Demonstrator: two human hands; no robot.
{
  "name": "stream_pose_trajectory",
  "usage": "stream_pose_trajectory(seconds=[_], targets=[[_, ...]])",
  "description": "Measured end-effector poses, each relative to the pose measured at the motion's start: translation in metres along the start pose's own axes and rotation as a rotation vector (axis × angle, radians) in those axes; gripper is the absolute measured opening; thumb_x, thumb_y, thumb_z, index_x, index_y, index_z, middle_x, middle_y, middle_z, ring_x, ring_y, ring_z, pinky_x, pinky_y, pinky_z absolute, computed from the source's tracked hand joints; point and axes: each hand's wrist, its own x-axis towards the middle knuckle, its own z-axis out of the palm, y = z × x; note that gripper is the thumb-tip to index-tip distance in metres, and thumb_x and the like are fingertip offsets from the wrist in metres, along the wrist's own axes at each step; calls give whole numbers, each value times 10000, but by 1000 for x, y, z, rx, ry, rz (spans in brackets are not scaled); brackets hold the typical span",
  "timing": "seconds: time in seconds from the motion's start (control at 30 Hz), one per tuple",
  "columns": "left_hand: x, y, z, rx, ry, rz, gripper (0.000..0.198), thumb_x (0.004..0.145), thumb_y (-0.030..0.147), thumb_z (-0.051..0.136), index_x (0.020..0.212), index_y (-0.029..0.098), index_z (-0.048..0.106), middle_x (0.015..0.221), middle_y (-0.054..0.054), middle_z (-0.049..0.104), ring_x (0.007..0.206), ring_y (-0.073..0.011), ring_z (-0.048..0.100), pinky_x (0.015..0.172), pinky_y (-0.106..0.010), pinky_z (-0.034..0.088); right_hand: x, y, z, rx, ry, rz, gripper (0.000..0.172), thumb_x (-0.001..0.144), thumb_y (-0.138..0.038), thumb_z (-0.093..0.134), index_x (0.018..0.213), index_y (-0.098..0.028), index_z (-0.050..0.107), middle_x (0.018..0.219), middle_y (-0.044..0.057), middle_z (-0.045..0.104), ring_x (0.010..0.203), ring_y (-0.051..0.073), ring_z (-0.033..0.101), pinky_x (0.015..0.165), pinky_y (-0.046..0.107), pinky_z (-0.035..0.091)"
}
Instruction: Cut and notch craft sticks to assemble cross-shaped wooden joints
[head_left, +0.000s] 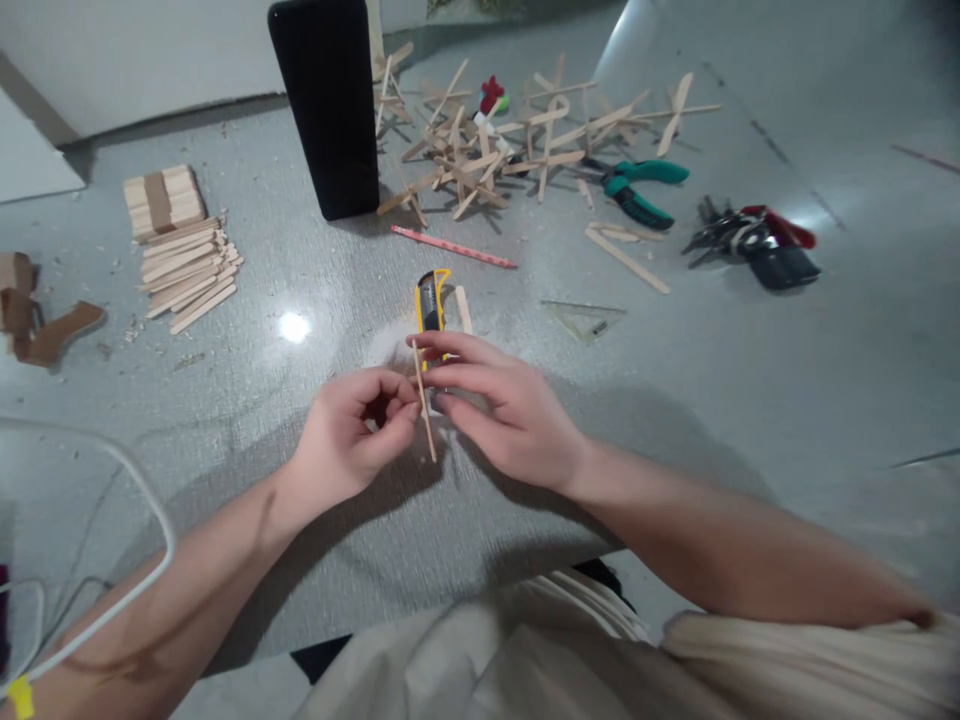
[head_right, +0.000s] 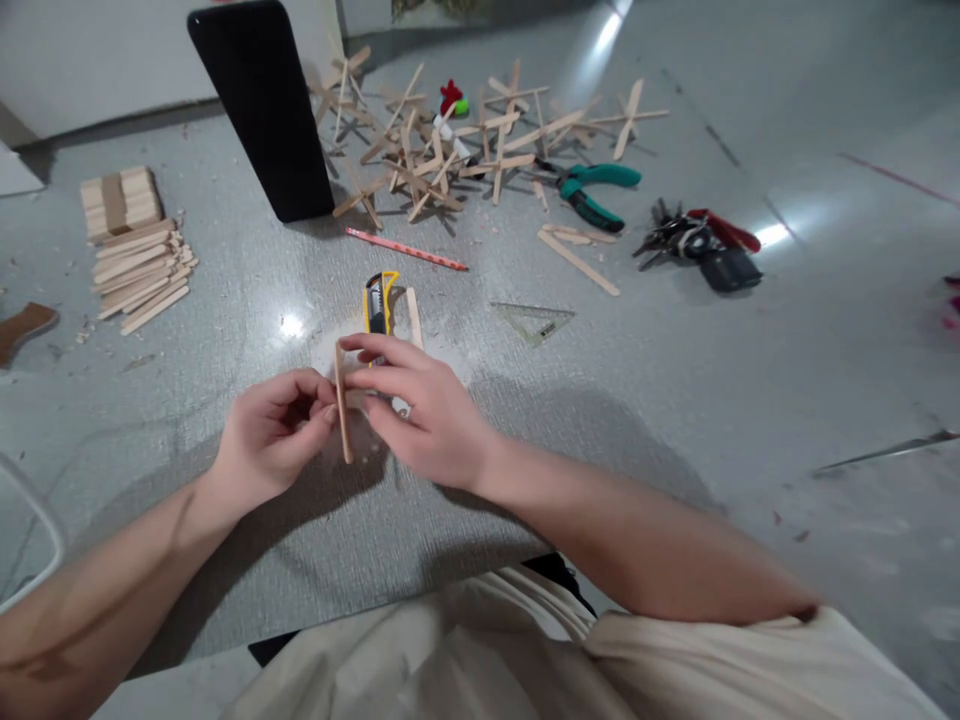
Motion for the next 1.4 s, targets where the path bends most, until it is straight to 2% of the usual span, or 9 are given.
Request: stream_pose_trajectory(seconds=[0.17, 0.3, 0.47, 0.6, 0.73, 0.9, 1.1, 1.2, 1.4], targets=[[3, -2, 0, 89, 18, -8, 122, 921, 200, 664, 809, 170, 625, 660, 43, 538, 566, -64, 442, 520, -189, 363, -1, 0, -5, 139, -16, -19, 318, 1007, -220, 558, 1248, -247, 764, 1542, 134, 599, 1424, 271, 587, 1176, 481, 480], [4, -4, -1, 22, 82, -82, 155, 937, 286, 687, 838, 172, 649, 704, 15, 584, 611, -85, 508, 561, -201, 413, -1, -2, -6, 116, -52, -142, 248, 1008, -275, 589, 1078, -239, 824, 1546, 141, 594, 1419, 294, 581, 1173, 502, 460], [4, -1, -4, -44, 98, -90, 141, 934, 275, 687, 836, 180, 651, 694, 14, 591, 607, -87, 509, 567, -201, 413, 1, -1, -8, -4, -77, -33, 314, 1029, -295, 567, 910, -193, 839, 1514, 178, 617, 1390, 314, 598, 1169, 514, 457], [2, 0, -3, -40, 13, -40, 113, 942, 232, 674, 843, 184, 649, 689, 32, 578, 581, -72, 465, 534, -195, 362, 0, 5, -9, 27, -61, 107, 348, 1071, -352, 507, 1087, -229, 833, 1577, 142, 578, 1453, 317, 552, 1208, 541, 427], [3, -2, -3, 38, -34, -24, 121, 942, 209, 653, 825, 179, 643, 695, 28, 588, 580, -74, 447, 536, -207, 362, 0, 9, -6, 215, -42, 120, 359, 1071, -448, 533, 1207, -249, 798, 1576, 134, 583, 1443, 297, 574, 1213, 517, 442], [4, -3, -3, 135, 19, -7, 93, 895, 190, 650, 804, 175, 635, 661, 38, 557, 570, -77, 475, 532, -199, 379, 1, 7, 3, 156, 20, 71, 279, 925, -300, 758, 1198, -251, 781, 1516, 142, 629, 1409, 273, 606, 1186, 485, 476], [5, -4, -4, 91, 58, -92, 101, 907, 246, 674, 837, 173, 665, 679, 22, 582, 580, -84, 510, 533, -196, 401, 0, 2, 0, 181, -38, 34, 120, 899, -315, 772, 1001, -261, 806, 1552, 124, 595, 1439, 286, 577, 1152, 483, 500], [5, -5, -5, 70, 84, -107, 136, 913, 284, 688, 835, 174, 668, 675, 21, 580, 573, -83, 509, 531, -197, 408, 1, 3, 1, 167, -42, 78, 81, 918, -300, 728, 917, -240, 784, 1528, 135, 610, 1376, 281, 628, 1134, 487, 519], [9, -3, -6, 152, 186, -129, 105, 897, 278, 666, 850, 185, 650, 655, 29, 580, 563, -95, 510, 529, -212, 414, 5, 7, -1, -66, 47, 70, 77, 909, -195, 686, 936, -216, 756, 1324, 136, 725, 1236, 257, 702, 1067, 448, 549]])
